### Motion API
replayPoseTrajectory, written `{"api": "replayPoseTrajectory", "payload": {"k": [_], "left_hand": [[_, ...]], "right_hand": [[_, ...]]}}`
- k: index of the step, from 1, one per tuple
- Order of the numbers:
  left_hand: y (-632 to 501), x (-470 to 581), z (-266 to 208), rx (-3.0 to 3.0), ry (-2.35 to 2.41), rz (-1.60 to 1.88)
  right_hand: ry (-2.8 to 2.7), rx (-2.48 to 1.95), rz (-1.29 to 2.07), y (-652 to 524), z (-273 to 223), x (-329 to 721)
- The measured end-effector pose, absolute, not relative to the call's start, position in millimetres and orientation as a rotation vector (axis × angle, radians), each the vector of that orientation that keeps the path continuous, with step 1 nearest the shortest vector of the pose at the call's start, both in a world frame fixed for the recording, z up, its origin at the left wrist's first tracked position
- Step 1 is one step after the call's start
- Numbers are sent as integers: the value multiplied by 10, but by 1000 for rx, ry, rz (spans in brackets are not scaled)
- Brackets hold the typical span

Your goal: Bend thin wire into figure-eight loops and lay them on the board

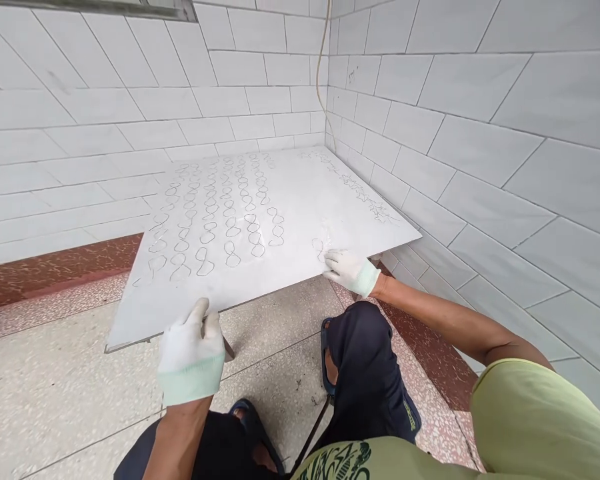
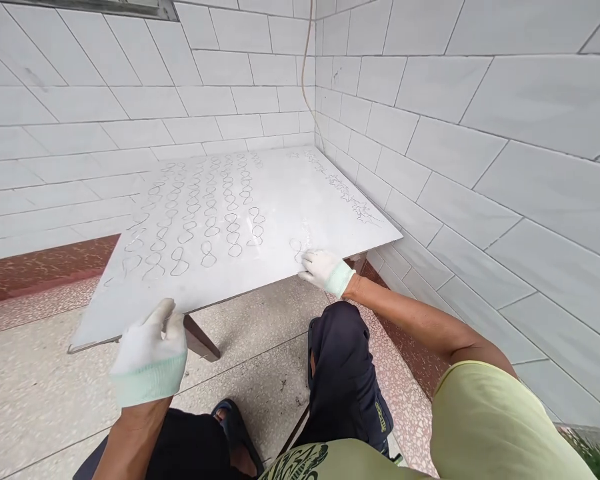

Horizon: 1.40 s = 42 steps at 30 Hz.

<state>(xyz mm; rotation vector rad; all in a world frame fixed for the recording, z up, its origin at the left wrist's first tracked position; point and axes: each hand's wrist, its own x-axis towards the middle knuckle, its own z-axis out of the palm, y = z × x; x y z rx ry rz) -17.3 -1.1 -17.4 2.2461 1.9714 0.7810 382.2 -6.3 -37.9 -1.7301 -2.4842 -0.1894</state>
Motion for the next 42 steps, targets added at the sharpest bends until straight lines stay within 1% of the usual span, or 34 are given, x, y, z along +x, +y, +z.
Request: {"api": "replayPoseTrajectory", "payload": {"k": [4, 8, 13, 17, 20, 23, 25, 29, 32, 37, 42], "left_hand": [[-181, -227, -137, 2252, 1963, 731], [-312, -212, -119, 2202, 1927, 608], [-387, -175, -271, 2152, 1892, 722], [-455, -105, -357, 2139, 1855, 747], [-529, 8, -333, 2061, 1826, 767], [-584, 139, -255, 1938, 1748, 800], [-604, 214, -168, 1817, 1663, 887], [-605, 307, 65, 1660, 1501, 973], [-578, 341, 163, 1605, 1393, 1026], [-534, 335, 85, 1288, 1202, 1137], [-532, 265, 121, 1154, 1162, 1326]], "right_hand": [[-2569, -1715, -288, -138, -403, 3758], [-2647, -1704, -298, -156, -378, 3744], [-2722, -1668, -265, -172, -260, 3764], [-2702, -1687, -164, -216, -238, 3805], [-2345, -1677, 70, -291, -266, 3738], [-1706, -1709, 318, -407, -226, 3525], [-1423, -1644, 515, -482, -149, 3337], [-1342, -1409, 867, -559, 14, 2984], [-1303, -1285, 1071, -563, 40, 2768], [-1243, -1088, 1275, -529, -101, 2466], [-1066, -797, 1494, -396, -195, 2223]]}}
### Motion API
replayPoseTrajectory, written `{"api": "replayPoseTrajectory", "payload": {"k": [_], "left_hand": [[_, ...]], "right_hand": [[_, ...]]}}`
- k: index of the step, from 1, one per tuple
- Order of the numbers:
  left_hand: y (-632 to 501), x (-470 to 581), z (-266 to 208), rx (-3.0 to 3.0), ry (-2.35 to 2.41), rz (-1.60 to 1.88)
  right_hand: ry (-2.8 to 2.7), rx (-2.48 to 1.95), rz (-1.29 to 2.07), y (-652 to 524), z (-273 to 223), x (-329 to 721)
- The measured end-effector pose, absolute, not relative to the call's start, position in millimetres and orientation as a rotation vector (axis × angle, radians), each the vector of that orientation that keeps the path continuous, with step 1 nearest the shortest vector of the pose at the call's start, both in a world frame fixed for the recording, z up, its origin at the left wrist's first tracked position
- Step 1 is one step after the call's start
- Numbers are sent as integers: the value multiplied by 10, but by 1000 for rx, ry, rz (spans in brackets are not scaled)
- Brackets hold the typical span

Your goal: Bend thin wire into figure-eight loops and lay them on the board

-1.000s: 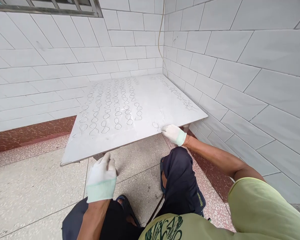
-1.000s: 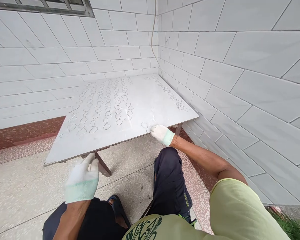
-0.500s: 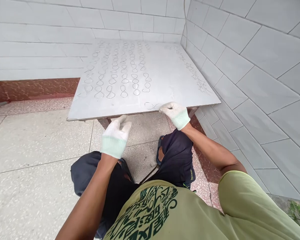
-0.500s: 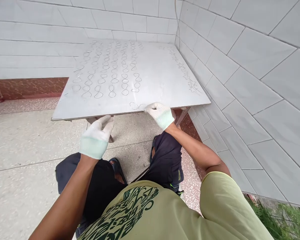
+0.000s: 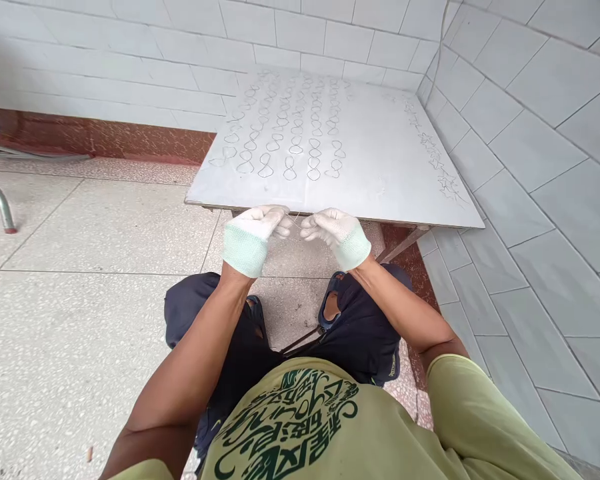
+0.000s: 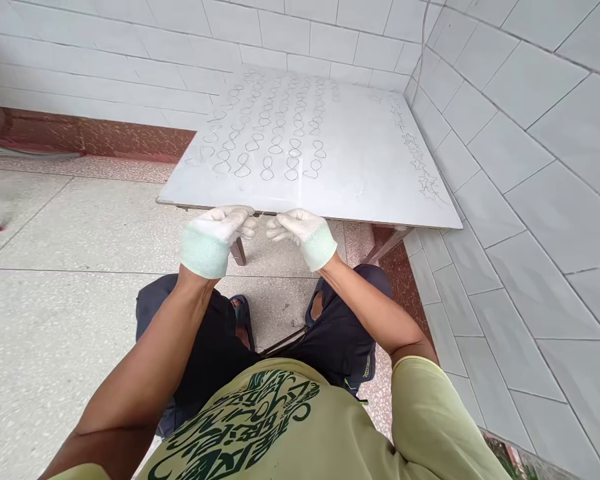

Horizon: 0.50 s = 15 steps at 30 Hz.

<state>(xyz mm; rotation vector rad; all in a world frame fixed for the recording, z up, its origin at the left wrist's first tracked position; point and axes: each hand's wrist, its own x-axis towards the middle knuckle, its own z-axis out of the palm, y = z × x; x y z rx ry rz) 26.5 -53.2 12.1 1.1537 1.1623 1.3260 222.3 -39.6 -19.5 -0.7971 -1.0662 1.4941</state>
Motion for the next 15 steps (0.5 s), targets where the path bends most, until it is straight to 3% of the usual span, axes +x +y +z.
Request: {"api": "replayPoseTrajectory", "payload": {"k": [15], "left_hand": [[-175, -171, 409, 1357, 1051, 1473]], "right_hand": [[-1007, -602, 1759, 13, 85, 1770]]}}
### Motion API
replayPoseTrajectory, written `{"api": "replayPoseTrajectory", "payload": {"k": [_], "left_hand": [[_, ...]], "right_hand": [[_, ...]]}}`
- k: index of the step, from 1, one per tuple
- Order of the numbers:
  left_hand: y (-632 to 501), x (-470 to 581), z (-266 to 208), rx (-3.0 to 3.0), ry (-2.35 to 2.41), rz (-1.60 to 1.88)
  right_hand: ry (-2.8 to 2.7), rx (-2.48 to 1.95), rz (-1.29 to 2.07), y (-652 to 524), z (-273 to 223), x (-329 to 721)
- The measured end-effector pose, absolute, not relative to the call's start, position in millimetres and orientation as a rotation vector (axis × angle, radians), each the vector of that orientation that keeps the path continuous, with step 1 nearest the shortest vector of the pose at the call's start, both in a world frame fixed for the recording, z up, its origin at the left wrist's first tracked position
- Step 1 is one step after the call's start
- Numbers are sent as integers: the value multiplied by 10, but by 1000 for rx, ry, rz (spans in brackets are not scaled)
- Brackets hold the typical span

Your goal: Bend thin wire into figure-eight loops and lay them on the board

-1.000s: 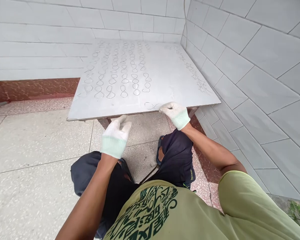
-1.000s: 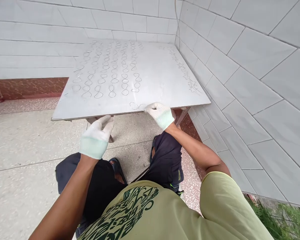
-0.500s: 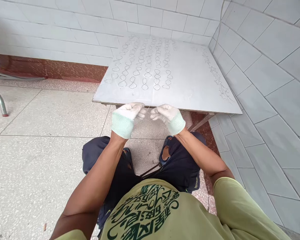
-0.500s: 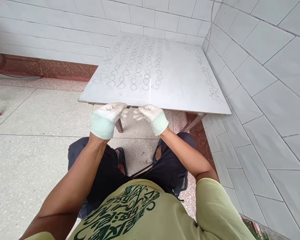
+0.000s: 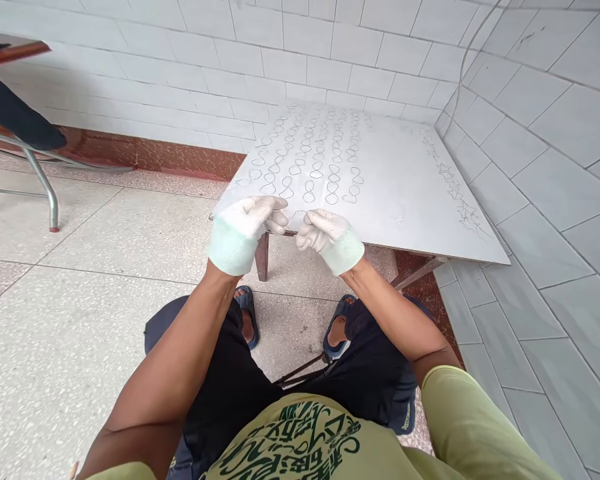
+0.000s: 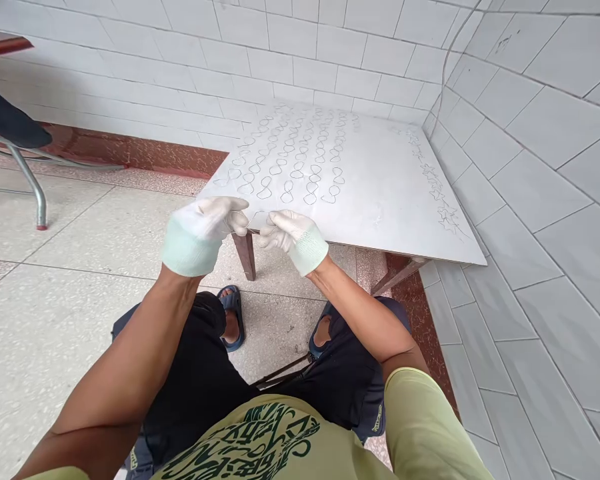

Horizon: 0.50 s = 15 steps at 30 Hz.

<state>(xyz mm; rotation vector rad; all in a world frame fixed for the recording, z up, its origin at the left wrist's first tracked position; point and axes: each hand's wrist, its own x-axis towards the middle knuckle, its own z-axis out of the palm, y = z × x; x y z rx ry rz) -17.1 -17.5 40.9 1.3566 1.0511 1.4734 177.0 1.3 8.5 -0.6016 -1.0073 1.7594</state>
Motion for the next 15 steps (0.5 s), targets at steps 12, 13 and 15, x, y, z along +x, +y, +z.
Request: {"api": "replayPoseTrajectory", "payload": {"k": [12, 13, 15], "left_hand": [[56, -462, 310, 1944, 1165, 1162], [58, -434, 300, 1921, 1137, 1190], [67, -359, 290, 1861, 1108, 1255]], "right_hand": [[-899, -631, 1899, 214, 33, 1683], [-893, -631, 1887, 222, 24, 1701], [-877, -648, 1886, 226, 26, 1741]]}}
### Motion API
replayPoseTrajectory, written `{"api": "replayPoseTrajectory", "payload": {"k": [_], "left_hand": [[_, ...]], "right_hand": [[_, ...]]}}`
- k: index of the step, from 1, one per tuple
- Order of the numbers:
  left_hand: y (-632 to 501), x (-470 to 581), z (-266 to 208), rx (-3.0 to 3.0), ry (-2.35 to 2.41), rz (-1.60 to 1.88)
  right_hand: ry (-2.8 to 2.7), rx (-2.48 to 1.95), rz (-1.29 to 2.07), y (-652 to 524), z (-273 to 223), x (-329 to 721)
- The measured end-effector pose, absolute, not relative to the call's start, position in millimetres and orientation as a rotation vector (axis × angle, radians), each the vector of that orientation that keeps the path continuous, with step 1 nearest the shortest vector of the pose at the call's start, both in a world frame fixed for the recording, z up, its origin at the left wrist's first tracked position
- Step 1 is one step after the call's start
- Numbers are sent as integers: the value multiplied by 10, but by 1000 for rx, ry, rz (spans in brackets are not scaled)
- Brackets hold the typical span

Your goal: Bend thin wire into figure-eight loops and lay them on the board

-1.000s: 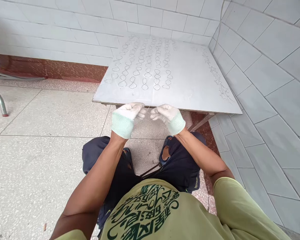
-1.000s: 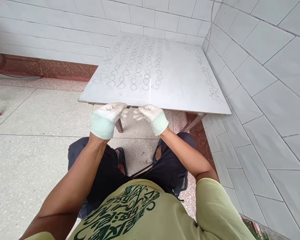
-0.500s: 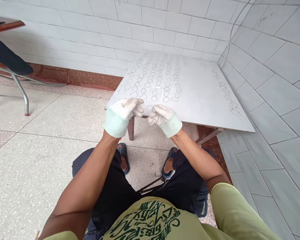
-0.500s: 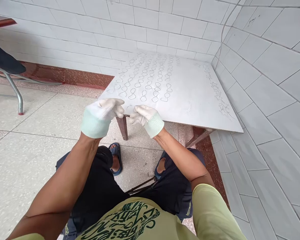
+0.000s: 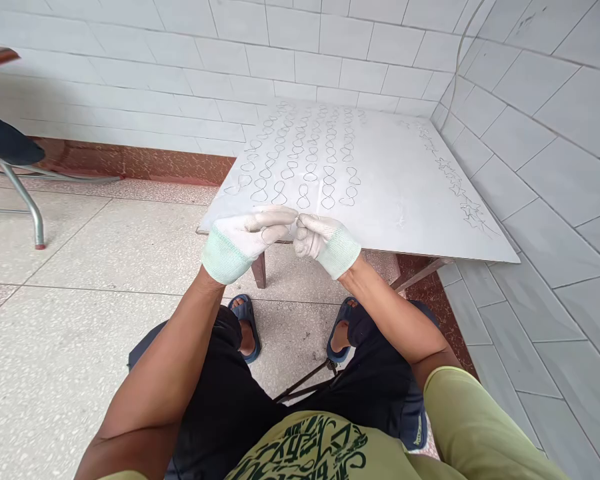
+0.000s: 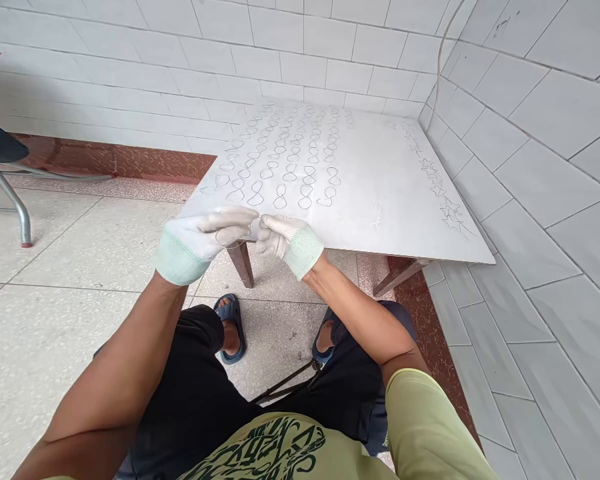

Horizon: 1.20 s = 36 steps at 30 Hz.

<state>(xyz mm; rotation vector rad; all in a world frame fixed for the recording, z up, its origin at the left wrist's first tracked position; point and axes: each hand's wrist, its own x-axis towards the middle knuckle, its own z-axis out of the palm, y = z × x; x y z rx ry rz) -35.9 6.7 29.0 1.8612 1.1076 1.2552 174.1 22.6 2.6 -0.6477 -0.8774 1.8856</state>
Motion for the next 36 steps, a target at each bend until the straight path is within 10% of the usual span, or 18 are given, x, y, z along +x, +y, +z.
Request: {"api": "replayPoseTrajectory", "payload": {"k": [13, 36], "left_hand": [[224, -200, 35, 1749, 1245, 1789], [141, 90, 52, 1464, 1229, 1257]], "right_hand": [[-1063, -830, 1974, 326, 15, 1972], [-843, -923, 1373, 163, 160, 1705]]}}
